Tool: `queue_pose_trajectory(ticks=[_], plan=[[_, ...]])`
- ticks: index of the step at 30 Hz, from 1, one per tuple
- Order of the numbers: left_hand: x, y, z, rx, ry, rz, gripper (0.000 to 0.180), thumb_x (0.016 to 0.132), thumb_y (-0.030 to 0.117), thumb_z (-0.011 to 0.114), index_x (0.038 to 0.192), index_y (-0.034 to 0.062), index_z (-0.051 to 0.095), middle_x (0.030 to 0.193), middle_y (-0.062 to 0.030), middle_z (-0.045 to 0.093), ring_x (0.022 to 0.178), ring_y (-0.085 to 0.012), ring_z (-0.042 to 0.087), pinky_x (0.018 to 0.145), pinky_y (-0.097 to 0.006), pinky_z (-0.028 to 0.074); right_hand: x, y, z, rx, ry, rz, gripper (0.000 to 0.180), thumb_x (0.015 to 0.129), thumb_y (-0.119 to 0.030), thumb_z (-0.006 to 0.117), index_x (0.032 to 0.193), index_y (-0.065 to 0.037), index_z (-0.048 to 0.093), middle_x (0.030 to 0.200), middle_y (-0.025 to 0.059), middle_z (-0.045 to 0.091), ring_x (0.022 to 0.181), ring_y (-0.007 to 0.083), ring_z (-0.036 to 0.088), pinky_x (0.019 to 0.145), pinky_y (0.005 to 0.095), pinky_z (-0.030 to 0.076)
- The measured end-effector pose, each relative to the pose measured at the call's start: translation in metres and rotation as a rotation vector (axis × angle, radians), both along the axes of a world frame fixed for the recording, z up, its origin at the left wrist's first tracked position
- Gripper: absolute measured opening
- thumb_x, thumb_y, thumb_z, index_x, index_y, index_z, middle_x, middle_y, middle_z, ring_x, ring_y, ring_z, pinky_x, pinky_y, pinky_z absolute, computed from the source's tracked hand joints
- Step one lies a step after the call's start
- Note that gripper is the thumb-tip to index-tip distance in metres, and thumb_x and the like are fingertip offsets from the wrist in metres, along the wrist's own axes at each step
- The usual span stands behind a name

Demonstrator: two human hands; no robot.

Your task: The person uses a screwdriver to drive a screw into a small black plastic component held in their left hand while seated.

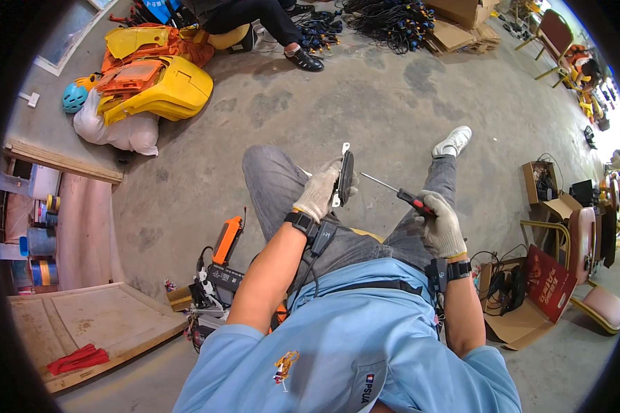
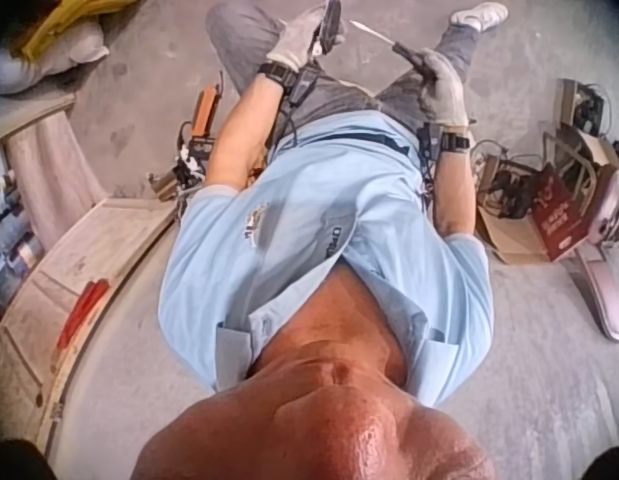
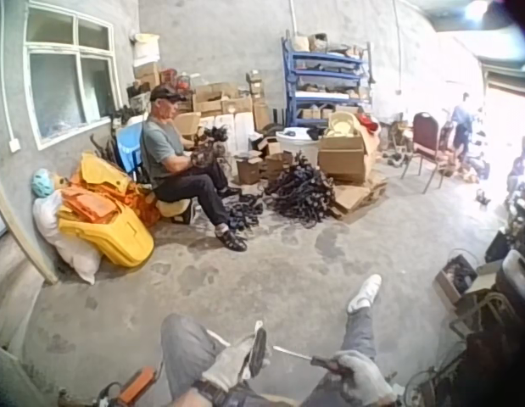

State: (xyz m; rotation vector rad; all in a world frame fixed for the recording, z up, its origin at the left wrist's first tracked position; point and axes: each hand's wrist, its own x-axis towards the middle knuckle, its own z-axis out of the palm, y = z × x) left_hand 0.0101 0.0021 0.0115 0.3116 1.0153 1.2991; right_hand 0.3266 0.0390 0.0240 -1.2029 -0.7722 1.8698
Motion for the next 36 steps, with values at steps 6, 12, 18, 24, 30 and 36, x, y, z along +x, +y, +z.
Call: queue_pose_trajectory(ticks=[6,12,18,24,30,36], plan=[[-0.011,-0.002,-0.012,0.155,0.120,-0.119,0.033,0.108,0.023,0.058,0.132,0.0015,0.062,0.110,-0.0145,0.072,0.095,-0.0226,0.074,0.076,-0.036,0.068,-0.011,-0.007,0.035,-0.062,0.079,0.123,0.029,0.107,-0.020,0.058,0.126,-0.001,0.067,0.102,0.0071,0.068,0.081,0.0141,0.065,0.066,0.0276,0.054],[-0.011,-0.006,-0.011,0.213,0.269,-0.172,0.032,0.110,0.022,0.053,0.134,0.0005,0.058,0.111,-0.0136,0.071,0.095,-0.0202,0.074,0.074,-0.033,0.068,-0.019,-0.010,0.043,-0.028,0.077,0.194,0.027,0.105,-0.020,0.064,0.123,0.000,0.066,0.101,0.0056,0.065,0.081,0.0130,0.063,0.066,0.0267,0.053],[-0.005,-0.002,0.001,0.080,0.136,-0.099,0.029,0.112,0.018,0.045,0.131,0.0017,0.059,0.107,-0.0136,0.071,0.087,-0.0213,0.075,0.071,-0.032,0.067,-0.020,-0.011,0.039,0.047,0.034,0.276,0.032,0.101,-0.018,0.071,0.126,0.001,0.065,0.102,0.0052,0.065,0.084,0.0121,0.062,0.070,0.0259,0.052],[-0.007,0.002,-0.008,0.019,0.112,-0.068,0.029,0.112,0.021,0.045,0.130,0.0031,0.060,0.100,-0.0110,0.070,0.082,-0.0195,0.074,0.070,-0.031,0.066,-0.023,-0.012,0.043,0.042,-0.014,0.271,0.031,0.100,-0.015,0.071,0.126,0.001,0.065,0.100,0.0047,0.066,0.083,0.0125,0.063,0.070,0.0258,0.053],[-0.004,-0.002,-0.004,0.142,0.352,-0.098,0.031,0.113,0.026,0.044,0.128,0.0046,0.062,0.097,-0.0077,0.069,0.079,-0.0155,0.072,0.066,-0.028,0.063,-0.024,-0.011,0.043,0.049,-0.016,0.275,0.031,0.100,-0.015,0.072,0.125,0.001,0.065,0.099,0.0044,0.066,0.082,0.0122,0.062,0.071,0.0256,0.051],[-0.002,-0.002,0.001,0.036,0.181,-0.018,0.031,0.111,0.026,0.044,0.126,0.0055,0.063,0.096,-0.0070,0.069,0.076,-0.0142,0.072,0.065,-0.027,0.061,-0.023,-0.012,0.044,0.063,-0.031,0.271,0.029,0.099,-0.015,0.071,0.123,0.001,0.066,0.098,0.0043,0.066,0.082,0.0124,0.062,0.072,0.0258,0.051]])
